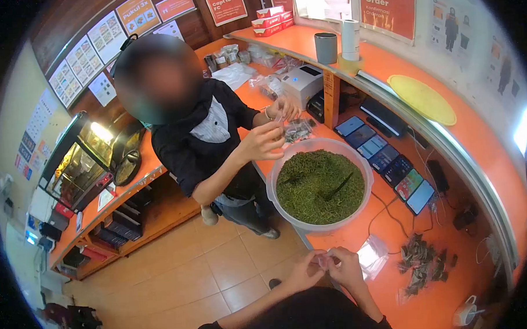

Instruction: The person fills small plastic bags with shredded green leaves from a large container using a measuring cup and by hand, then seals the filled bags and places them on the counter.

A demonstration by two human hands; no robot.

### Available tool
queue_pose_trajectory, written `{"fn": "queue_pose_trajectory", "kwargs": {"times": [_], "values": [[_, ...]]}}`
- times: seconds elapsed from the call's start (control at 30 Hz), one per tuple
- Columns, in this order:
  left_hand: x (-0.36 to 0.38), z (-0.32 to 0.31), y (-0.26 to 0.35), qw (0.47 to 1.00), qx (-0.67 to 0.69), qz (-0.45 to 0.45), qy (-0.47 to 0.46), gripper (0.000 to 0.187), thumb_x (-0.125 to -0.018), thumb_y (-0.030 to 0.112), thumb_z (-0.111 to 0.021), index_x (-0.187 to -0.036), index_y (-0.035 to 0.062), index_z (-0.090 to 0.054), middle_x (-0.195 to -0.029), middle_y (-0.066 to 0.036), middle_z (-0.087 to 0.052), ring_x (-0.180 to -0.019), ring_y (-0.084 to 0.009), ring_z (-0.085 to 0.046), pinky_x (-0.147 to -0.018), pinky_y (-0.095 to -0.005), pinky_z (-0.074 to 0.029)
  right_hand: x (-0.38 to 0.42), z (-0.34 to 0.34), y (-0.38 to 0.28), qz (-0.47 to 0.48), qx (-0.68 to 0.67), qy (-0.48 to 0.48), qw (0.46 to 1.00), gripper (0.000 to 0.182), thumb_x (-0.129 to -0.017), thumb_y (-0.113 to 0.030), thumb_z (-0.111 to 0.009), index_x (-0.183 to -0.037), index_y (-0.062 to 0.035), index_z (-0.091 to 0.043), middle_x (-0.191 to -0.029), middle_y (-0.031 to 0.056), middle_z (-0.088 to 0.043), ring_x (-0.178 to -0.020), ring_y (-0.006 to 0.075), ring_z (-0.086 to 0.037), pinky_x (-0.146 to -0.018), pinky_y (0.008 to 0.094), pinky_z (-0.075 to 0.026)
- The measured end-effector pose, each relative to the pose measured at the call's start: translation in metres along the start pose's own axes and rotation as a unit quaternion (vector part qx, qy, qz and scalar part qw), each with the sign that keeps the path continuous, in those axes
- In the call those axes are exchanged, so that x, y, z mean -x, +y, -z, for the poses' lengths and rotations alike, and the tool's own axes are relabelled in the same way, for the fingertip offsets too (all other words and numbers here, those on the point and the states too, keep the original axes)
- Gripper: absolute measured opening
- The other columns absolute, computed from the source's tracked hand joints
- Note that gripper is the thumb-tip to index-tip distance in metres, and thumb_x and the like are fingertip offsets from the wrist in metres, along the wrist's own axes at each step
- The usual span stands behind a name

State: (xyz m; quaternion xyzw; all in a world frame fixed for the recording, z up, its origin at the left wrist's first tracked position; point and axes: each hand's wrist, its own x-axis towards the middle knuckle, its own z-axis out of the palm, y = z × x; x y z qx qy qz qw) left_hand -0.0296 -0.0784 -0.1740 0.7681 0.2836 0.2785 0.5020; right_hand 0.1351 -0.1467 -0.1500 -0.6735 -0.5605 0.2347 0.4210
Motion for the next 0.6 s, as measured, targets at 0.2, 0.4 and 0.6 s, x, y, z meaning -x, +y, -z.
{"fn": "queue_pose_trajectory", "kwargs": {"times": [0.2, 0.4, 0.6], "values": [[0.009, 0.014, -0.021, 0.999, 0.009, 0.045, 0.018, 0.068, -0.074, 0.021, -0.083, -0.132, 0.0052, -0.051, -0.125, -0.017, -0.057, -0.094, -0.0270, -0.065, -0.091, -0.0389, -0.053, 0.002, 0.005, -0.017, -0.021, 0.012, 0.033, 0.999, 0.008, -0.078, -0.003, -0.063, -0.086, -0.0003, -0.062, -0.080, 0.0193, -0.065, -0.068, 0.0363, -0.067, -0.062, 0.0426, -0.054], [0.005, 0.015, 0.025, 0.926, -0.359, -0.045, 0.106, 0.067, -0.069, 0.015, -0.080, -0.131, 0.0076, -0.055, -0.113, -0.012, -0.064, -0.094, -0.0325, -0.063, -0.083, -0.0393, -0.051, 0.006, -0.018, -0.034, 0.015, 0.074, 0.054, 0.996, 0.012, -0.078, -0.005, -0.064, -0.087, -0.0022, -0.057, -0.074, 0.0189, -0.063, -0.067, 0.0370, -0.066, -0.059, 0.0467, -0.053], [0.008, 0.013, 0.016, 0.992, -0.051, 0.091, 0.072, 0.063, -0.073, 0.007, -0.074, -0.134, 0.0116, -0.056, -0.114, -0.011, -0.065, -0.084, -0.0231, -0.063, -0.073, -0.0368, -0.050, -0.006, -0.001, -0.045, 0.071, 0.117, 0.023, 0.990, 0.018, -0.083, -0.014, -0.069, -0.095, -0.0052, -0.060, -0.073, 0.0145, -0.067, -0.062, 0.0286, -0.069, -0.056, 0.0384, -0.055]]}}
